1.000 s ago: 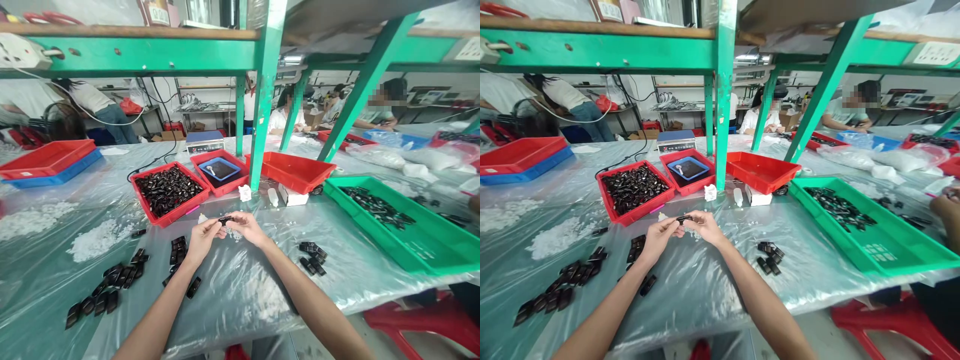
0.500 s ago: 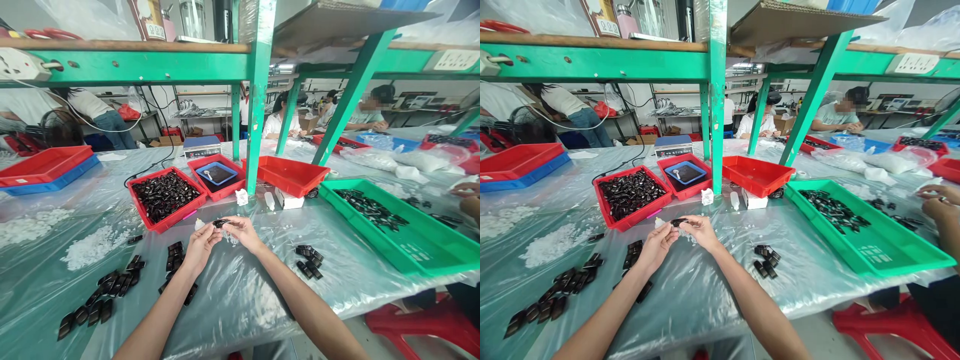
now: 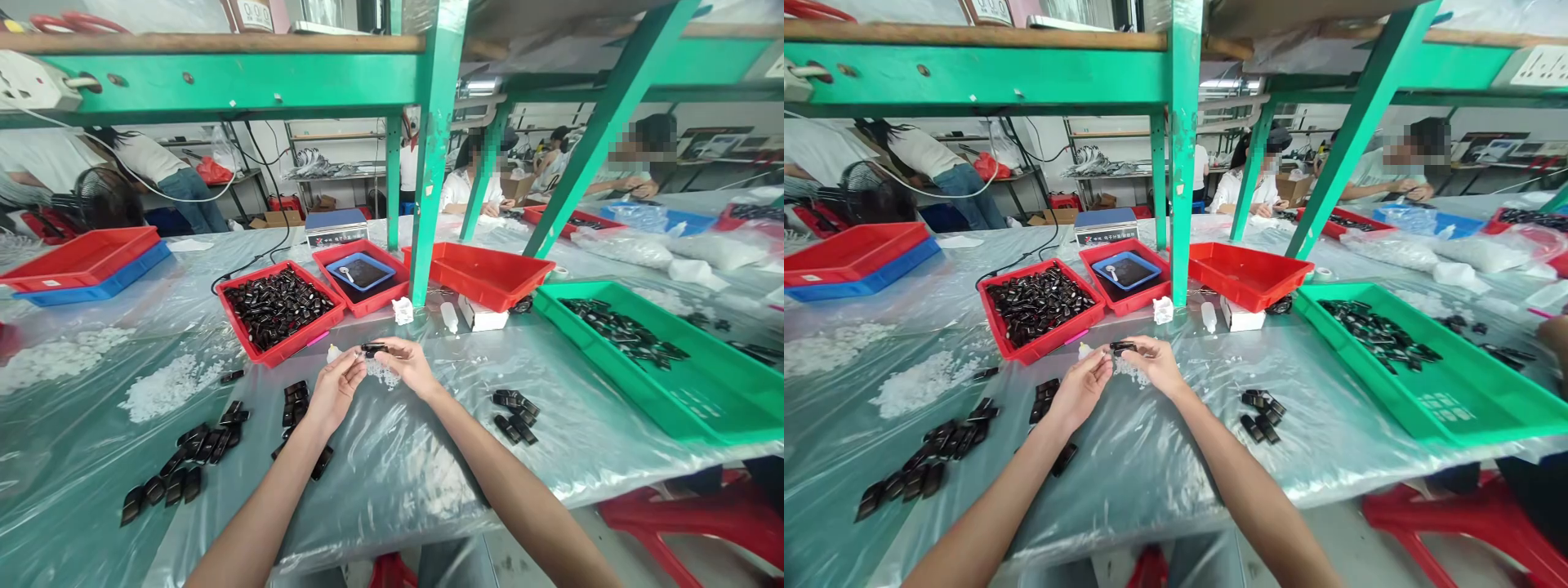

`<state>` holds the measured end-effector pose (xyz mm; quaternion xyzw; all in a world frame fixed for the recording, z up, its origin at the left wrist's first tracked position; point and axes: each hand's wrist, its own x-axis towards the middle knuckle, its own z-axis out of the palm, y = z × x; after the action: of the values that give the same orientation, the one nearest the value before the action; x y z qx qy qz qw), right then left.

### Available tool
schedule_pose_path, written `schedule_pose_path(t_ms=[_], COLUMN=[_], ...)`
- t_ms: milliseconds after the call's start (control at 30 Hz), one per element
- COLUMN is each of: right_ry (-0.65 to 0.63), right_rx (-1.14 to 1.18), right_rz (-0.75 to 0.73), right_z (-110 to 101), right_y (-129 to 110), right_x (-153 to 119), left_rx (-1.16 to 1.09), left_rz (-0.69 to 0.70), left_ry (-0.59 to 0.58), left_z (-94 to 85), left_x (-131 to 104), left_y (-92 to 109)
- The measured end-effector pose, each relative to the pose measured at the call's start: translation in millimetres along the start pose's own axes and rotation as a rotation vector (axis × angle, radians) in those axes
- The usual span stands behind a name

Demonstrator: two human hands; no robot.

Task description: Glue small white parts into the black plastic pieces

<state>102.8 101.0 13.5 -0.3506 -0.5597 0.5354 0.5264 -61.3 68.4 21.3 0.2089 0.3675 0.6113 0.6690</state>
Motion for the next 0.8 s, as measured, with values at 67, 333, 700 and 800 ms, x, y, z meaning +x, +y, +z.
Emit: schedule_pose_path(t_ms=[67,333,700,800], right_ry=[0.065,0.227,0.06,-0.033], right_rx=[0.038,0.1,0.076,0.103], right_rz=[0.011,0.028,0.087,0.107], right_z=[-2,-9,-3,-2], right_y=[-1,-3,-1,-3], right_x=[2,8,2,-1], left_rx=[0.094,0.688,0.798,0.744], left_rz=[0.016,0.013,0.353,0.493], left_ry=[-0.032,-0.385,-0.283,-0.154], left_z=[-0.9,-7.3,-9.5,-9.8], left_x=[0,-2,-2,2], left_y=[-1,-20,-8,-4])
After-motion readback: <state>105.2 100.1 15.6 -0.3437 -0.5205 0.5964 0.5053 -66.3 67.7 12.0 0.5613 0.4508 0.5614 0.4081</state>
